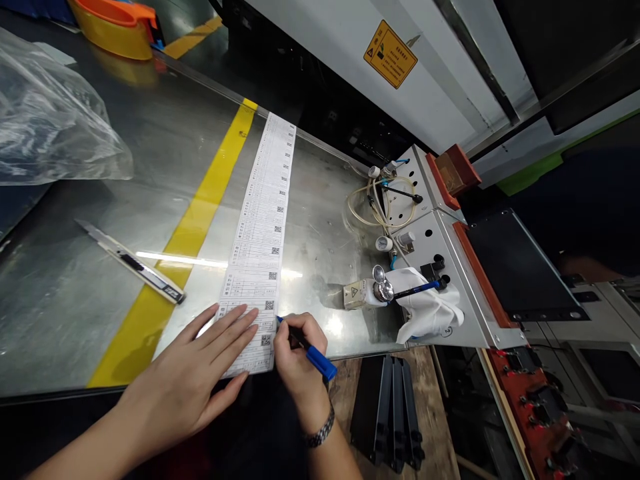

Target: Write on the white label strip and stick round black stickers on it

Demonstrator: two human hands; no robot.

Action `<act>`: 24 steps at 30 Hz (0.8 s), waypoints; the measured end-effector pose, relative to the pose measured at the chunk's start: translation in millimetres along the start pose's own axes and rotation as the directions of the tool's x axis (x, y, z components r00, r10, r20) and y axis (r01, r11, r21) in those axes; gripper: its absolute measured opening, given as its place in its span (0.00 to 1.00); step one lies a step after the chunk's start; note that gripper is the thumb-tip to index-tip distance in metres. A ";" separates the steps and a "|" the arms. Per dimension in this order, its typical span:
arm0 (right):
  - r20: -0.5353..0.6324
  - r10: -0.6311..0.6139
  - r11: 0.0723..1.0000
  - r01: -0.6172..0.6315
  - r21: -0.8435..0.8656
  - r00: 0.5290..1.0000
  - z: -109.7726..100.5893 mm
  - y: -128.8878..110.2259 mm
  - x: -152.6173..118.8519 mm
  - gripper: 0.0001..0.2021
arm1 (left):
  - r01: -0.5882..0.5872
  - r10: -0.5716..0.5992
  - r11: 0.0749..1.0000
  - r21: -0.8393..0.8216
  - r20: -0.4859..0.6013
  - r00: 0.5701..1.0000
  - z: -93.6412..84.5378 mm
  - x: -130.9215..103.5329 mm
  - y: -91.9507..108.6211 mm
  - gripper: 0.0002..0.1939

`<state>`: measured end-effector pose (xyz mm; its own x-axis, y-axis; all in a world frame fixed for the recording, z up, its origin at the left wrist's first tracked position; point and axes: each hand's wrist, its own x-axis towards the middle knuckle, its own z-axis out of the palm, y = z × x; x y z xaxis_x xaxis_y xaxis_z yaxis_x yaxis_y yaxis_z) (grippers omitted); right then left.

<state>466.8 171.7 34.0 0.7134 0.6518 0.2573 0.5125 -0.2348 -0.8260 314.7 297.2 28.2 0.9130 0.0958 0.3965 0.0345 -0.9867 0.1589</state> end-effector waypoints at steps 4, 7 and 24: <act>-0.002 -0.021 1.000 0.021 0.003 1.000 -0.2 0.3 -0.7 0.04 | 0.005 -0.005 1.000 -0.010 0.003 1.000 0.4 -0.8 0.0 0.30; -0.006 -0.021 1.000 0.021 -0.002 1.000 -0.7 -0.9 -0.6 0.04 | 0.005 -0.005 1.000 -0.016 0.004 1.000 0.7 -1.1 -0.1 0.30; -0.024 0.028 0.999 -0.027 0.046 0.999 -1.9 -2.9 1.7 0.05 | 0.043 -0.055 0.986 -0.162 -0.065 0.996 9.0 -15.7 -0.9 0.25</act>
<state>467.5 172.2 37.8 0.7387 0.6274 0.2462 0.4705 -0.2185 -0.8549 304.0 295.4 13.7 0.8814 0.1578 0.4453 0.0077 -0.9473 0.3204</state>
